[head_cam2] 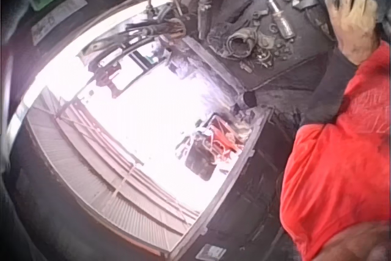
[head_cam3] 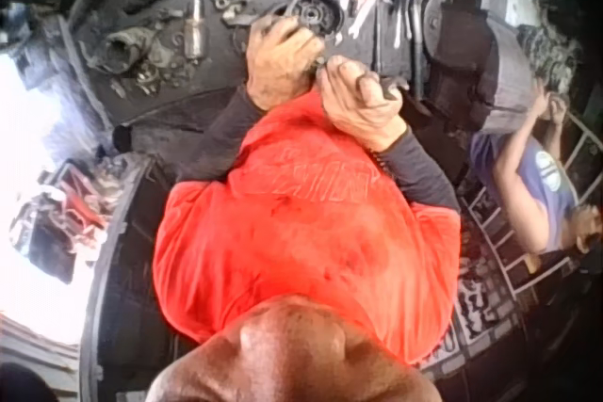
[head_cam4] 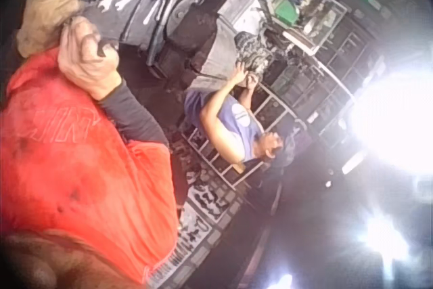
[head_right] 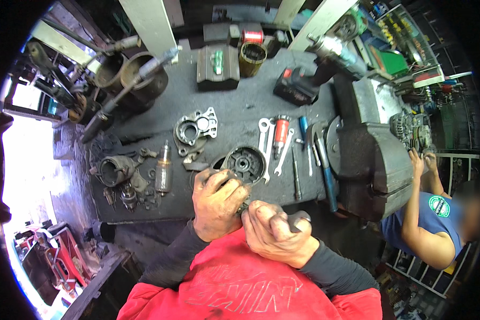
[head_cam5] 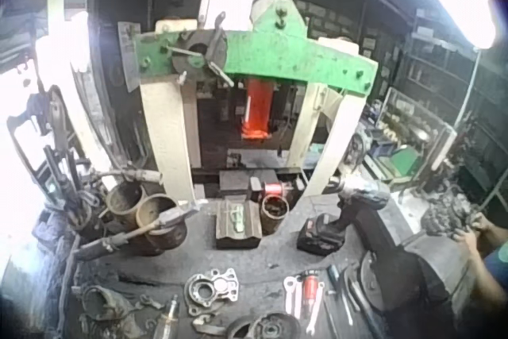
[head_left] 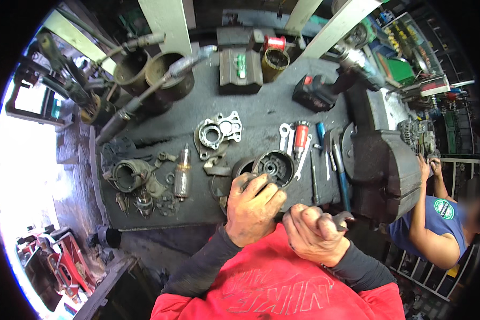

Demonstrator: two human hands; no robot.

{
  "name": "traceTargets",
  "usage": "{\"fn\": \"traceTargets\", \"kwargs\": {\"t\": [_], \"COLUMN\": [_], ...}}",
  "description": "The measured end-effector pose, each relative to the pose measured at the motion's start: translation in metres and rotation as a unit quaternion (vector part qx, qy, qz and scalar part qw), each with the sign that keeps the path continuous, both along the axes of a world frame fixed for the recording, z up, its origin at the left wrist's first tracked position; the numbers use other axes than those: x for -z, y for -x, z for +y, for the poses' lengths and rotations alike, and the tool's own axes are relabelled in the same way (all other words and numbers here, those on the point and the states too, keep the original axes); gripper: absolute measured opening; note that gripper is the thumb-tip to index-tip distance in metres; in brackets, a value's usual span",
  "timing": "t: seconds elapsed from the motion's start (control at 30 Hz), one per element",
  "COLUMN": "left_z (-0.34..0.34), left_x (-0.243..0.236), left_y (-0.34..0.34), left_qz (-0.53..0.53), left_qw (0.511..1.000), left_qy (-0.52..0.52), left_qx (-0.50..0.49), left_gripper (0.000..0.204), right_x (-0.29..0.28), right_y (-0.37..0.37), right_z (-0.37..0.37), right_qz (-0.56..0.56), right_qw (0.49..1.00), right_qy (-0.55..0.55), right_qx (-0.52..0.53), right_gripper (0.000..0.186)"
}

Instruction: The person uses a wrench to tighten bolts on a mechanical housing component on a workbench. They briefly walk to a nearby shelf to retrieve a small part, then return to continue tightening the component.

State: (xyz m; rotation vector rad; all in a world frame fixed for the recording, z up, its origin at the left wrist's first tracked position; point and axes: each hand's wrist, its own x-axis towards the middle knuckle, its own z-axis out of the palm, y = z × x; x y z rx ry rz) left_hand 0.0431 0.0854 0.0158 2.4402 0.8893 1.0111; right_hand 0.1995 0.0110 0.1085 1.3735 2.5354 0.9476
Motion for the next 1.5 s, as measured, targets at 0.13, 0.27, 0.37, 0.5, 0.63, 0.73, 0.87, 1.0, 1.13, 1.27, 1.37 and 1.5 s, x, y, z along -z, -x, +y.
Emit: {"fn": "traceTargets", "kwargs": {"t": [0.13, 0.27, 0.37, 0.5, 0.63, 0.73, 0.87, 1.0, 1.13, 1.27, 1.37, 1.5], "left_z": [-0.004, -0.009, -0.013, -0.017, -0.017, -0.022, -0.027, -0.027, -0.029, -0.033, -0.038, -0.049], "left_x": [-0.008, -0.009, -0.008, -0.009, -0.007, -0.008, -0.014, -0.021, -0.021, -0.016, -0.014, -0.012], "left_y": [-0.005, -0.009, -0.01, -0.013, -0.018, -0.023, -0.025, -0.015, -0.014, -0.016, -0.02, -0.031], "left_qz": [0.031, 0.065, 0.073, 0.065, 0.048, 0.053, 0.066, 0.095, 0.095, 0.121, 0.107, 0.075], "left_qw": [0.999, 0.998, 0.997, 0.996, 0.995, 0.993, 0.992, 0.993, 0.993, 0.987, 0.984, 0.977], "left_qy": [0.003, 0.005, -0.009, -0.004, -0.018, -0.016, 0.003, 0.034, 0.03, 0.042, 0.058, 0.087], "left_qx": [-0.009, -0.025, -0.039, -0.058, -0.084, -0.105, -0.106, -0.054, -0.063, -0.1, -0.13, -0.177], "left_gripper": [0.036, 0.042, 0.047, 0.05, 0.04, 0.047, 0.053, 0.068, 0.064, 0.061, 0.058, 0.055], "right_x": [-0.006, -0.031, -0.061, -0.081, -0.039, 0.001, 0.027, 0.024, 0.026, 0.033, 0.036, 0.043], "right_y": [-0.003, 0.0, -0.001, -0.033, -0.048, -0.039, -0.029, -0.028, -0.03, -0.019, -0.016, -0.028], "right_z": [0.0, -0.002, -0.015, -0.011, -0.013, -0.02, -0.019, -0.023, -0.029, -0.044, -0.05, -0.048], "right_qz": [-0.016, -0.217, -0.047, 0.245, 0.804, 0.84, 0.75, 0.775, 0.715, 0.632, 0.555, 0.558], "right_qw": [0.998, 0.973, 0.969, 0.955, 0.484, 0.346, 0.584, 0.57, 0.662, 0.752, 0.81, 0.807], "right_qy": [0.053, 0.071, 0.23, 0.147, 0.322, 0.404, 0.29, 0.249, 0.22, 0.182, 0.167, 0.164], "right_qx": [0.011, 0.044, 0.082, 0.075, 0.123, 0.109, 0.113, 0.107, 0.05, -0.052, -0.094, -0.105], "right_gripper": [0.013, 0.022, 0.037, 0.05, 0.084, 0.064, 0.024, 0.029, 0.02, 0.024, 0.033, 0.033]}}
